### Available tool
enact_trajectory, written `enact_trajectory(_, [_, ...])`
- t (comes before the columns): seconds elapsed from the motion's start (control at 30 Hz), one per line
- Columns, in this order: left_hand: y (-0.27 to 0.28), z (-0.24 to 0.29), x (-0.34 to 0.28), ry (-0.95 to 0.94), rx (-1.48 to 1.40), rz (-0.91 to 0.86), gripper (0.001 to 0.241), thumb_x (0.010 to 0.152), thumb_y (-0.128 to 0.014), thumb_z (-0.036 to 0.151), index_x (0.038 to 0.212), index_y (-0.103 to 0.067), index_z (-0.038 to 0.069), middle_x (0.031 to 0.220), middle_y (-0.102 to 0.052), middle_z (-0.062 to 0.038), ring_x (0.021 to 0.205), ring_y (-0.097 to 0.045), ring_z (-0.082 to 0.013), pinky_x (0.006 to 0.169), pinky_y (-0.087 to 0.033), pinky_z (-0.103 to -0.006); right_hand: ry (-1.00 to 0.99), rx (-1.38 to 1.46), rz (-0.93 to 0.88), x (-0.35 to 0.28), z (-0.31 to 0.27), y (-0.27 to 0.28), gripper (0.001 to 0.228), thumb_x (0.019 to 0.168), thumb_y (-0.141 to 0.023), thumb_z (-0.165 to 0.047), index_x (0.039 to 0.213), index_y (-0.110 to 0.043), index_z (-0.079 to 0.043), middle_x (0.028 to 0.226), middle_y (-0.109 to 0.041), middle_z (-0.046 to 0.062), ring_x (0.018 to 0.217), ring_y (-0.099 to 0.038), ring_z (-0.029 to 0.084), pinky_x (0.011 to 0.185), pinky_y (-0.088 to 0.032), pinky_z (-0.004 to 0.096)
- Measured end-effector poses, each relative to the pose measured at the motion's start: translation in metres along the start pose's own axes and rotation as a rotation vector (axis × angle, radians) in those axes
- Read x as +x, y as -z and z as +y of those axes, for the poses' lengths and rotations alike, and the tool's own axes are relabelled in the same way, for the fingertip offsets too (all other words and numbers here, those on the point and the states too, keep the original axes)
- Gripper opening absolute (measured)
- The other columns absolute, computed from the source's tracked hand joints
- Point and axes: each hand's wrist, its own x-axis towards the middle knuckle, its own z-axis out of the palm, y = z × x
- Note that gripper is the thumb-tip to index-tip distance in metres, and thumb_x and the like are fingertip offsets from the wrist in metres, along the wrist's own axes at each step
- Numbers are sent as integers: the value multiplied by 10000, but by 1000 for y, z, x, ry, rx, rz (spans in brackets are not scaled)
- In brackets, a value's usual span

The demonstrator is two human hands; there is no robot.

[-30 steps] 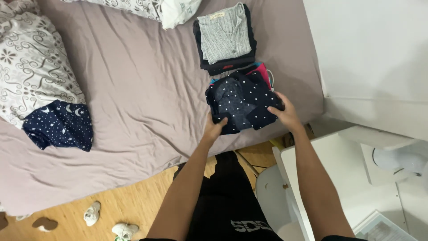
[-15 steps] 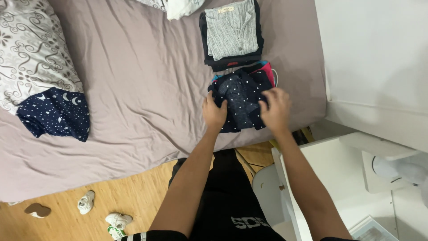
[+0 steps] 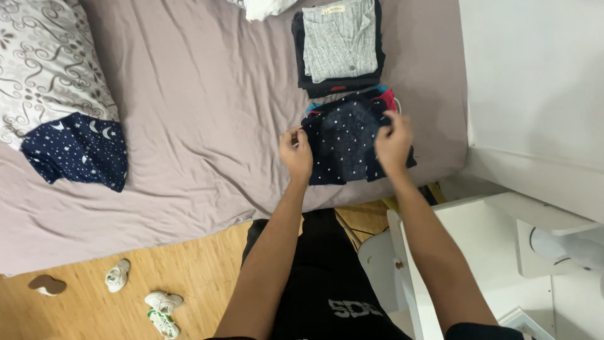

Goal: The person folds several items of clothing on a bed, including a dark blue shirt with white polka dots, a dark blue shirt with a red graphic, a light pink shirt, and a white shirt. The person smooths each item, folds the sides and bottom, and stacks them on the bed.

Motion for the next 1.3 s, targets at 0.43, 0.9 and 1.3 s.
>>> enact_trajectory(0.43, [23,29,-28,-207,-86,33,90,997,-555,54,1044,-619,12,1024,-643,-142,894,-645,-264,752,-524,-360,10,20,305,7,-2,24,197,894,-555,138,1032,-608,8,1036,-608,168,980,-615,357,876,-493,447])
enact_trajectory(0.9, [40,16,-45,-524,208,-266,282,843,-670,42,1119,-697,96,1115,-675,-92,1076,-622,-326,914,-482,-468,146,42,-273,-39,8,44,323,863,-554,92,1103,-716,-53,1064,-698,104,995,-660,296,929,-485,428])
enact_trajectory(1.3, [4,22,-45,-559,650,-720,601,798,-746,248,1378,-591,236,1549,-417,-105,1281,-452,-422,1000,-385,-600,304,-222,-518,-30,7,10,279,846,-667,-5,1083,-768,-113,1298,-650,87,1216,-578,291,1041,-413,450])
